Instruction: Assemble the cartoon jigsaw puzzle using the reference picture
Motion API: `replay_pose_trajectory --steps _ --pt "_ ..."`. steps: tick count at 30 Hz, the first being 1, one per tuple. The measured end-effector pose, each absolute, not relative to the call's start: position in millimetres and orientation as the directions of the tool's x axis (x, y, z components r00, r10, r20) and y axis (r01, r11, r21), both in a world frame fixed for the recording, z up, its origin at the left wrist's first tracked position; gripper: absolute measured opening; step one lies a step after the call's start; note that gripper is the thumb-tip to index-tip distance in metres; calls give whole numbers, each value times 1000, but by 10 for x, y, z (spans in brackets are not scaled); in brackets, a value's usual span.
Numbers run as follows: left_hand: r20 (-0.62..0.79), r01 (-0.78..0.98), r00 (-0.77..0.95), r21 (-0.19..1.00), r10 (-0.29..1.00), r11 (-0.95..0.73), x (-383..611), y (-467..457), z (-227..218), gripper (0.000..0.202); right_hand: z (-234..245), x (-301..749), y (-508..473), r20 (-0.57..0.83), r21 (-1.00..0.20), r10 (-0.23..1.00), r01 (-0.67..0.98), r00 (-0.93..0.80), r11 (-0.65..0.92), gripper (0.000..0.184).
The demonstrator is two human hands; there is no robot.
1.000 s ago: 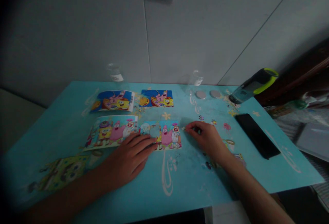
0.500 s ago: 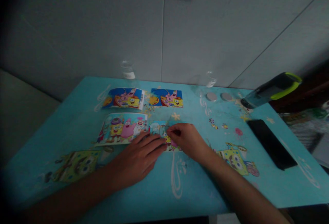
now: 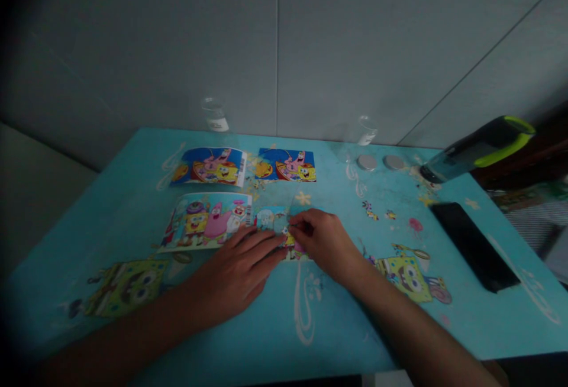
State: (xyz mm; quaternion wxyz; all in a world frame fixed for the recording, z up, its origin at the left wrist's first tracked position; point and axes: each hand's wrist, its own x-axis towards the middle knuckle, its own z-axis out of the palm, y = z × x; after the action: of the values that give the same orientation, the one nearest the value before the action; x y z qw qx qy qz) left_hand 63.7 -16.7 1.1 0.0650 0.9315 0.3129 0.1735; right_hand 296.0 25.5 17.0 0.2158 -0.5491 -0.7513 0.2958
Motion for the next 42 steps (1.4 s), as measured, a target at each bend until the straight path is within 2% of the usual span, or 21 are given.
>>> replay_pose_trajectory --steps 6,13,21,34,42 --pt "270 566 743 233 612 -791 626 -168 34 41 208 2978 244 56 -680 929 667 -366 304 12" --pt "225 556 767 236 601 -797 617 -168 16 43 159 2991 242 53 -683 910 650 -412 334 13" --pt "245 547 762 251 599 -798 613 -158 29 44 163 2951 233 -53 -755 937 628 -346 189 6" --pt "219 553 772 233 597 -800 588 -149 72 48 215 3165 274 -123 -864 957 503 -264 28 24" --pt "214 559 776 202 593 -804 574 -171 20 44 165 3108 252 -107 -850 931 519 -350 97 21"
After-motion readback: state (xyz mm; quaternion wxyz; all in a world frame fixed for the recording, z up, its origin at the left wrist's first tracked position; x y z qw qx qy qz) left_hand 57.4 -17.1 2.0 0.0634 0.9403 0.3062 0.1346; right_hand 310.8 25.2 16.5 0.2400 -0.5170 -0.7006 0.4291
